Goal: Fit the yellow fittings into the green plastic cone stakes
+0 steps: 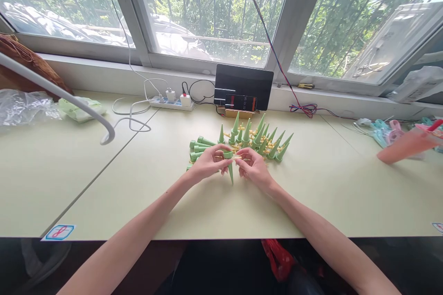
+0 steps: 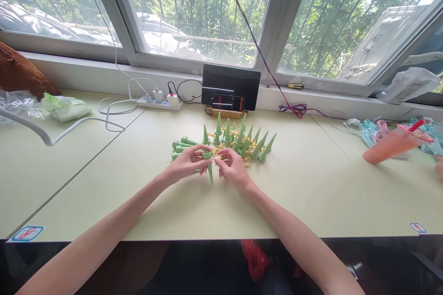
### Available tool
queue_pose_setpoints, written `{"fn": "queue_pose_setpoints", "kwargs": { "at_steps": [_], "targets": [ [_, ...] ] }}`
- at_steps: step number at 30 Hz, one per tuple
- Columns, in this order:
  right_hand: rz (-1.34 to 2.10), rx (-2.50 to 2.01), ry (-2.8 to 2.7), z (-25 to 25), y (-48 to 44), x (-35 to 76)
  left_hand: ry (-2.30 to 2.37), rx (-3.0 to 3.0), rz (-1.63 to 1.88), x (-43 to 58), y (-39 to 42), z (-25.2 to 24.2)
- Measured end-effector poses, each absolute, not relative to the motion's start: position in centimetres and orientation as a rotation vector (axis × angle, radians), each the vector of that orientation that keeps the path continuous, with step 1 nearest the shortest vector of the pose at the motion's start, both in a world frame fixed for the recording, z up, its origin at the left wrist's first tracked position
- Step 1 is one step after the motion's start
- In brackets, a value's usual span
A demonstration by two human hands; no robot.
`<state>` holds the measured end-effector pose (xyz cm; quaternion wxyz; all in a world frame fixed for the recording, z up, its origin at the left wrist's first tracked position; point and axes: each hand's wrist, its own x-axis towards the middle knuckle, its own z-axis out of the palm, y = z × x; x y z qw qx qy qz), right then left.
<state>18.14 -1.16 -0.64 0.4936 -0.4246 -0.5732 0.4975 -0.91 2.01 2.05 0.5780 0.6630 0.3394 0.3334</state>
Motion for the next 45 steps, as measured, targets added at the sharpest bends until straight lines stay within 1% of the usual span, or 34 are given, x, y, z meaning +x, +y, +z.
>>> {"fn": "queue_pose_setpoints", "kwargs": {
  "at_steps": [5, 11, 17, 29, 38, 45],
  "targets": [
    [1.44, -1.003, -1.264, -0.7, -0.8, 18.2, 0.779, 1.565, 0.807, -1.0, 2.1, 2.0],
    [1.814, -0.86, -1.172, -0.7, -0.7, 18.6, 0.761, 1.541, 0.82, -0.9, 2.0, 2.3],
    [1.941, -0.77, -1.082, -0.5, -0.6, 18.9, 0.781, 1.56, 0.818, -0.9, 2.0, 2.3],
    [1.94, -0.712, -1.113, -0.7, -0.5, 19.3, 0.738, 1.439, 0.9, -0.2, 1.2, 2.2],
    [1.882, -0.823, -1.202, -0.1, -0.8, 19.5, 0.693, 1.344, 0.95, 0.4, 0.3, 1.8],
    [1.827, -0.846, -1.222, -0.6, -0.6, 19.8, 0.635, 1.149, 0.863, 0.7, 0.4, 1.0]
  ]
}}
